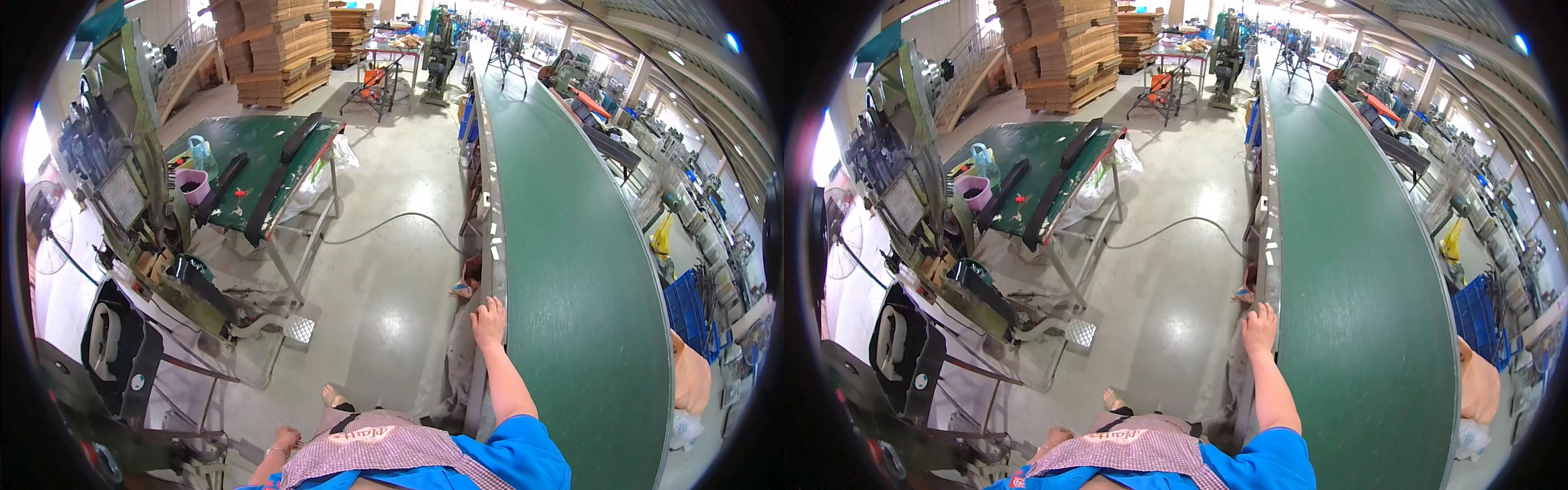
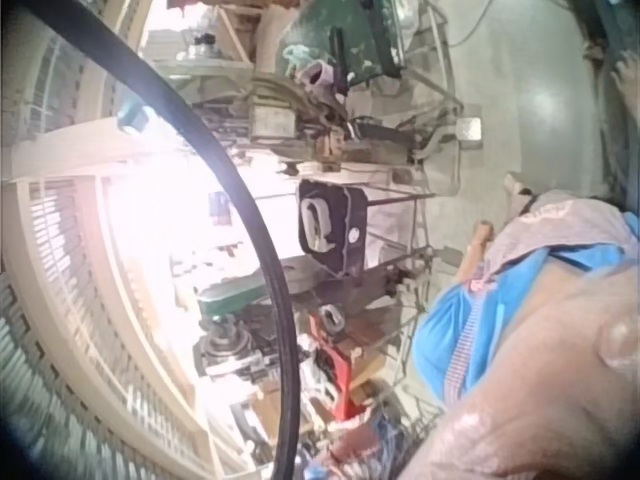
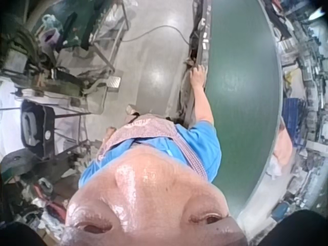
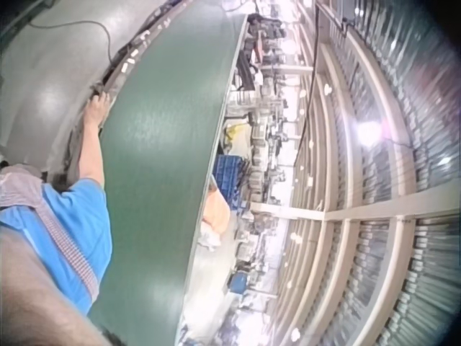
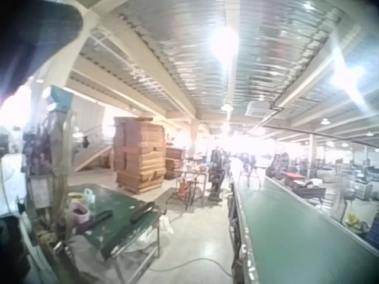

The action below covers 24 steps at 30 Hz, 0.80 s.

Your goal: The person assembles metal furniture frames by attaching black plastic feet using a pneumatic riveting machine. They pick frames from a conveyor, position them under the machine, and secure the feet before moving the frames along the line.

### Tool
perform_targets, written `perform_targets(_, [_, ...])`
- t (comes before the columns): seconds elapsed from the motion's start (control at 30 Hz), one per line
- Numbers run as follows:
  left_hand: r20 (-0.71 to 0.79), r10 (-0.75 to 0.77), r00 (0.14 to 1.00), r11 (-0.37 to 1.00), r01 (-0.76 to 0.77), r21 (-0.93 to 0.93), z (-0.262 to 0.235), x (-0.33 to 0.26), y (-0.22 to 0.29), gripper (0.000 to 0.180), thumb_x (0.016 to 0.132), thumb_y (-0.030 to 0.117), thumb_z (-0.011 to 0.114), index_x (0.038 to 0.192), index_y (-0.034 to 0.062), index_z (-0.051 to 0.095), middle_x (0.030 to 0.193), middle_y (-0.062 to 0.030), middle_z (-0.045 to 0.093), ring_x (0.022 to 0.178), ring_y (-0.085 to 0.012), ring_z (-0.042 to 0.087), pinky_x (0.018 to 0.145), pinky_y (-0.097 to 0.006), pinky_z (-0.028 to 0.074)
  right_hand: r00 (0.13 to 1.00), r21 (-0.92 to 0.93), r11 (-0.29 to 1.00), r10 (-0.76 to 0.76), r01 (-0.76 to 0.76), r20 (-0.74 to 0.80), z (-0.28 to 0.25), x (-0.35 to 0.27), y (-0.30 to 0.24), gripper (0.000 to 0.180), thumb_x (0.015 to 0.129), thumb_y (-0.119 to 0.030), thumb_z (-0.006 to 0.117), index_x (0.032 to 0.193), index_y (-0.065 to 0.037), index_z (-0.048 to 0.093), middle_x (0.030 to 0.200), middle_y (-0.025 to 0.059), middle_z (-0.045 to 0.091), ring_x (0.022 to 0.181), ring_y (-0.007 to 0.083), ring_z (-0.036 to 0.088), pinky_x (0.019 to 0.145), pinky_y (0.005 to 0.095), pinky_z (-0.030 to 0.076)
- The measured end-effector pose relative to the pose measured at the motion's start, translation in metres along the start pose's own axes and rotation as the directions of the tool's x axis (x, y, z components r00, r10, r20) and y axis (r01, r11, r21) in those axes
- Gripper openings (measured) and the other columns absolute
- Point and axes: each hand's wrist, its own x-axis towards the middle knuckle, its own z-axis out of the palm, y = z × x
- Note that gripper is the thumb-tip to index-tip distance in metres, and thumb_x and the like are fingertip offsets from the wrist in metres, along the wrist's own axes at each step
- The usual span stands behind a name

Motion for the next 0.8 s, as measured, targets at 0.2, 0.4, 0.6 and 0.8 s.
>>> perform_targets(0.2, [0.010,0.013,1.000,1.000,-0.013,0.005,0.006,-0.003,0.011,0.014,0.078,0.002,0.059,0.087,-0.0061,0.066,0.072,-0.0132,0.065,0.057,-0.0236,0.066,0.046,-0.034,0.053,1.000,0.004,1.000,-0.005,0.005,-0.002,0.000,0.000,0.001,0.020,0.074,-0.020,0.072,0.084,-0.006,0.063,0.124,0.0155,0.054,0.124,0.0338,0.042,0.102,0.0459,0.034])
perform_targets(0.4, [0.050,0.029,0.998,1.000,-0.029,0.009,0.014,0.012,0.012,0.015,0.078,0.003,0.060,0.088,-0.0064,0.066,0.072,-0.0132,0.066,0.058,-0.0241,0.067,0.047,-0.034,0.053,1.000,-0.032,0.999,0.009,-0.009,0.002,0.003,0.002,0.003,0.022,0.073,-0.022,0.073,0.085,-0.007,0.063,0.122,0.0142,0.055,0.123,0.0327,0.043,0.100,0.0458,0.035])
perform_targets(0.6, [0.058,0.047,0.997,0.999,-0.048,0.019,0.019,0.010,0.028,0.015,0.078,0.003,0.060,0.088,-0.0065,0.066,0.073,-0.0141,0.066,0.059,-0.0249,0.068,0.047,-0.035,0.053,1.000,-0.042,0.999,0.004,-0.004,0.005,0.003,0.001,0.006,0.026,0.072,-0.023,0.074,0.088,-0.006,0.064,0.121,0.0136,0.055,0.123,0.0316,0.044,0.101,0.0458,0.035])
perform_targets(0.8, [0.046,0.039,0.998,0.999,-0.039,-0.010,0.018,0.020,0.015,0.017,0.078,0.004,0.061,0.091,-0.0062,0.065,0.073,-0.0138,0.066,0.059,-0.0252,0.067,0.047,-0.035,0.053,1.000,-0.023,1.000,0.008,-0.008,-0.009,0.001,0.001,0.002,0.022,0.073,-0.022,0.073,0.086,-0.006,0.063,0.121,0.0139,0.055,0.123,0.0321,0.043,0.100,0.0456,0.035])
